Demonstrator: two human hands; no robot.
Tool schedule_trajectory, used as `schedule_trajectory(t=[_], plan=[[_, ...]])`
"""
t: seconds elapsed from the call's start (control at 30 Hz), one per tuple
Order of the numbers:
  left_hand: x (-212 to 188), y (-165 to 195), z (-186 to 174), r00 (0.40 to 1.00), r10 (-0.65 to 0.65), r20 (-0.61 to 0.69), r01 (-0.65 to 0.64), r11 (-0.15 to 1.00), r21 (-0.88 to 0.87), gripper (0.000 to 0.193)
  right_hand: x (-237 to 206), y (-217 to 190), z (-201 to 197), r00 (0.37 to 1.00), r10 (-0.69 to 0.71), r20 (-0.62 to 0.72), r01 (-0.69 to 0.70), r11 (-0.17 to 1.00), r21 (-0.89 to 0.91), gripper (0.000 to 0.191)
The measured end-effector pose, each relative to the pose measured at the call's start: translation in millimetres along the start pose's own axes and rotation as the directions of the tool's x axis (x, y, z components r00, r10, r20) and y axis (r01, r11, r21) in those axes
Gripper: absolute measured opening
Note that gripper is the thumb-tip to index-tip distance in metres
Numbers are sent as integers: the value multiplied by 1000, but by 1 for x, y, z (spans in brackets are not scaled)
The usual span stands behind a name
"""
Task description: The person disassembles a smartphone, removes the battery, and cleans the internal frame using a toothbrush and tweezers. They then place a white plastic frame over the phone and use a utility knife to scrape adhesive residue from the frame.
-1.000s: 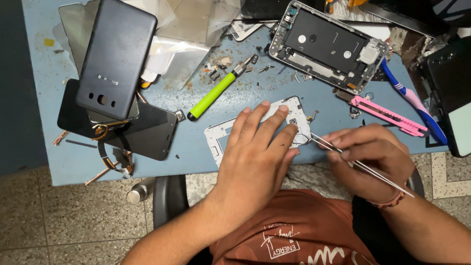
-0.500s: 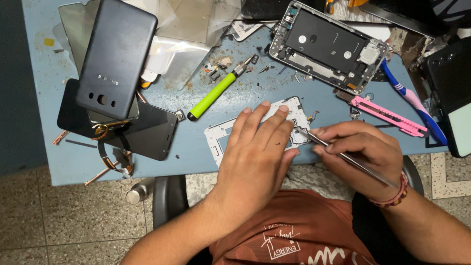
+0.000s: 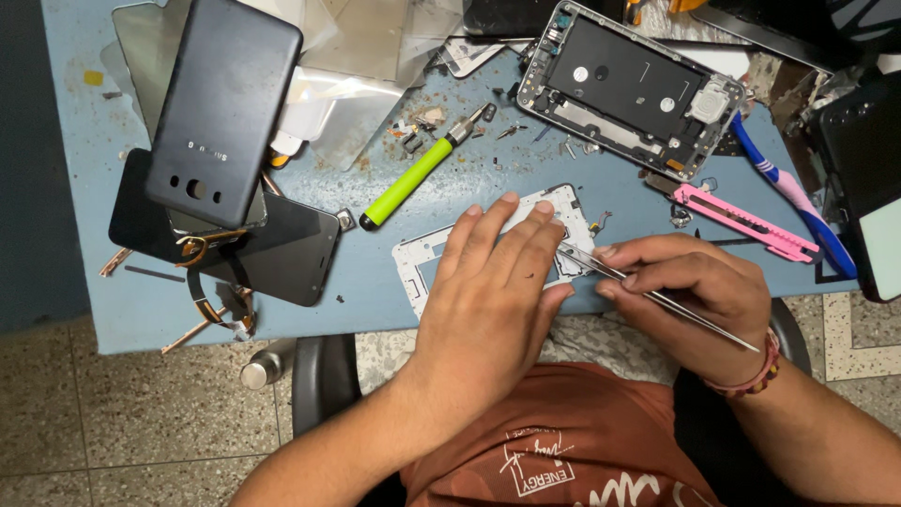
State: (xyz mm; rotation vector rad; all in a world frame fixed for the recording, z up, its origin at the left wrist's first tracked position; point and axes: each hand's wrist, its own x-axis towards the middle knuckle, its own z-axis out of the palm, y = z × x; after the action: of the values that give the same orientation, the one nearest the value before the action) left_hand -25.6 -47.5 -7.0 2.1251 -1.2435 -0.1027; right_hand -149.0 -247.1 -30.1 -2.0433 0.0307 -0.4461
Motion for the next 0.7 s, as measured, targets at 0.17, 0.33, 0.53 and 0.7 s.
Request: schedule_trajectory(t=[0.17,0.33,0.53,0.7], plan=[[0,0,-1,1000,1,-1,-1,1000,-2,50,-1,0,-1,1000,22,-4,-22,1000,6,23],[0,0,-1,1000,5,-3,-6,1000,-7,50,-2,2,-1,1000,24,-7,-24,1000,-2,21],[0,0,-1,1000,4,-6,-4,1000,-4,50,-1,4,-1,1000,-1,-3,1,999,33,20],[0,1,-2,1000,3,-3,-3,1000,5,50,-1,2,0,1000,24,-8,-24,1000,-10,22]])
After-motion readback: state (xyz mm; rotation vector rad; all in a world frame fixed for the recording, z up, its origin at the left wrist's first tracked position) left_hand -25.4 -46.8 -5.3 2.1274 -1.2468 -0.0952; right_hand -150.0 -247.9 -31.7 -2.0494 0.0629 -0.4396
